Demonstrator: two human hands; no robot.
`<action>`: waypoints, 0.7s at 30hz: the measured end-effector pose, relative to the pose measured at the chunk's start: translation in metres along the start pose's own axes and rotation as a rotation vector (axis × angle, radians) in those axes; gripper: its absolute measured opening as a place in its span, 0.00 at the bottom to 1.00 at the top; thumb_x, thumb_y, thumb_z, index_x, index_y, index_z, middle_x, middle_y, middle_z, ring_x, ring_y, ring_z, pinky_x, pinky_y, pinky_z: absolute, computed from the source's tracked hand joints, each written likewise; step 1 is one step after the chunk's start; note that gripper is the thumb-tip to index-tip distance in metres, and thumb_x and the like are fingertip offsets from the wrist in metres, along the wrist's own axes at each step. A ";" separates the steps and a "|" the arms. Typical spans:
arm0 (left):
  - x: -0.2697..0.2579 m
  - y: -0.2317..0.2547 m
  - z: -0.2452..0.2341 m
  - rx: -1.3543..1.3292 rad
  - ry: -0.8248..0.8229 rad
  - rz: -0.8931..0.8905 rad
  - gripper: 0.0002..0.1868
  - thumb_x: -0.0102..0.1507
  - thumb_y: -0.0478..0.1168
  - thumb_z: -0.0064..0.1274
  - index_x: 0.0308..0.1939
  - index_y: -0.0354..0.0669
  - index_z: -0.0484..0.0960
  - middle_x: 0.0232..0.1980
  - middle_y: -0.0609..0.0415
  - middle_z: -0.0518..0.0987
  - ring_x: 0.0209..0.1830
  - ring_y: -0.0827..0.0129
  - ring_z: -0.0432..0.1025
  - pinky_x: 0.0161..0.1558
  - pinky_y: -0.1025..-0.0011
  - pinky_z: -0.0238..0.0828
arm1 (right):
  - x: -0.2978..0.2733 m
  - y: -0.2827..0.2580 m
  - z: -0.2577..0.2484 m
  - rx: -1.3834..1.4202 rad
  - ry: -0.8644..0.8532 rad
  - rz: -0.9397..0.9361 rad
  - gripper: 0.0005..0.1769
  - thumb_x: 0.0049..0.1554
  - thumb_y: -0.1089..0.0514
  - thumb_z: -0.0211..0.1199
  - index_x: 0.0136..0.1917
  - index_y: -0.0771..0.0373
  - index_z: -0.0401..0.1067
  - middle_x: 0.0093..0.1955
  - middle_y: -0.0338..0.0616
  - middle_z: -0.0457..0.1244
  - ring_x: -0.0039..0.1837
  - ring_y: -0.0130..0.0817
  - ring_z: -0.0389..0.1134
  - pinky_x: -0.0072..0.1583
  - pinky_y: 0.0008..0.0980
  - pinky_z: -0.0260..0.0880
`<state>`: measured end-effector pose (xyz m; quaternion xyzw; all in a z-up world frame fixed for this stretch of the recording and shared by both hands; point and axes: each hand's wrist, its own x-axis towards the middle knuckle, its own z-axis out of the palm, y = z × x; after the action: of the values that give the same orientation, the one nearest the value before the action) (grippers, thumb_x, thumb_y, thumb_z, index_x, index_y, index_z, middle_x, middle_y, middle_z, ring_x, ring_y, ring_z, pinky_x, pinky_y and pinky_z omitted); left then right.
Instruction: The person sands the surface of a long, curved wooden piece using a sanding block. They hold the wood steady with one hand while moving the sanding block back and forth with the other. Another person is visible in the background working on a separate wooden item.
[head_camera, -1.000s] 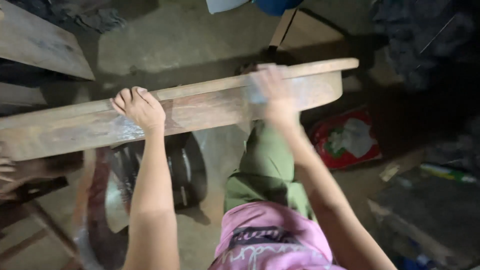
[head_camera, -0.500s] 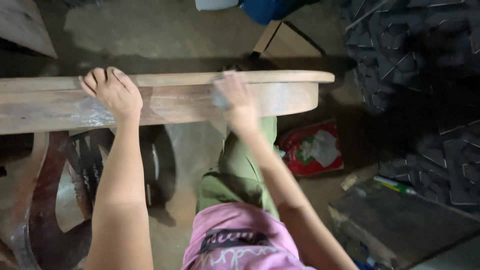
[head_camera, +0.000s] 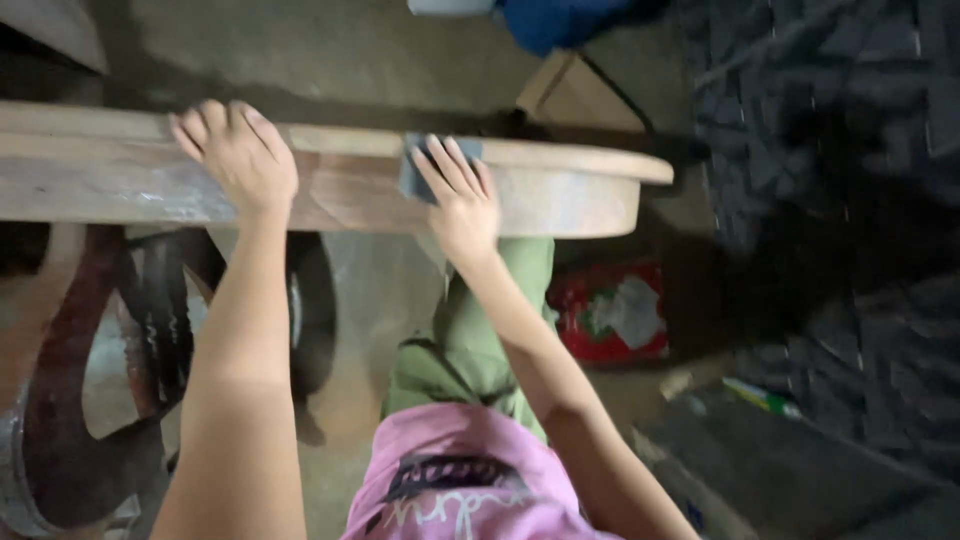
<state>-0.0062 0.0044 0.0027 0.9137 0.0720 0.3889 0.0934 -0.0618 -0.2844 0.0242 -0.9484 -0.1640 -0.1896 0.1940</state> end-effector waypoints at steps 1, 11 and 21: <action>0.003 -0.002 0.003 0.015 0.010 0.003 0.26 0.77 0.39 0.32 0.32 0.34 0.82 0.40 0.45 0.75 0.49 0.48 0.69 0.73 0.45 0.48 | -0.002 0.019 -0.007 -0.001 -0.071 -0.029 0.41 0.49 0.66 0.58 0.76 0.46 0.67 0.80 0.35 0.57 0.82 0.36 0.55 0.78 0.47 0.53; -0.009 -0.005 0.008 0.024 -0.036 -0.003 0.24 0.77 0.40 0.32 0.32 0.36 0.79 0.40 0.47 0.73 0.50 0.50 0.68 0.74 0.44 0.46 | -0.037 0.088 -0.013 -0.087 -0.017 0.141 0.49 0.44 0.73 0.59 0.77 0.49 0.65 0.80 0.45 0.56 0.83 0.51 0.51 0.79 0.60 0.50; -0.006 -0.005 0.006 0.009 -0.004 -0.016 0.26 0.77 0.40 0.31 0.32 0.33 0.82 0.40 0.45 0.75 0.49 0.49 0.69 0.73 0.45 0.46 | -0.059 0.215 -0.002 -0.158 -0.094 0.301 0.28 0.66 0.67 0.36 0.78 0.75 0.53 0.80 0.61 0.52 0.81 0.48 0.53 0.83 0.41 0.44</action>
<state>-0.0057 0.0078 -0.0067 0.9142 0.0809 0.3861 0.0924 -0.0312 -0.4861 -0.0650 -0.9824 -0.0138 -0.1264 0.1372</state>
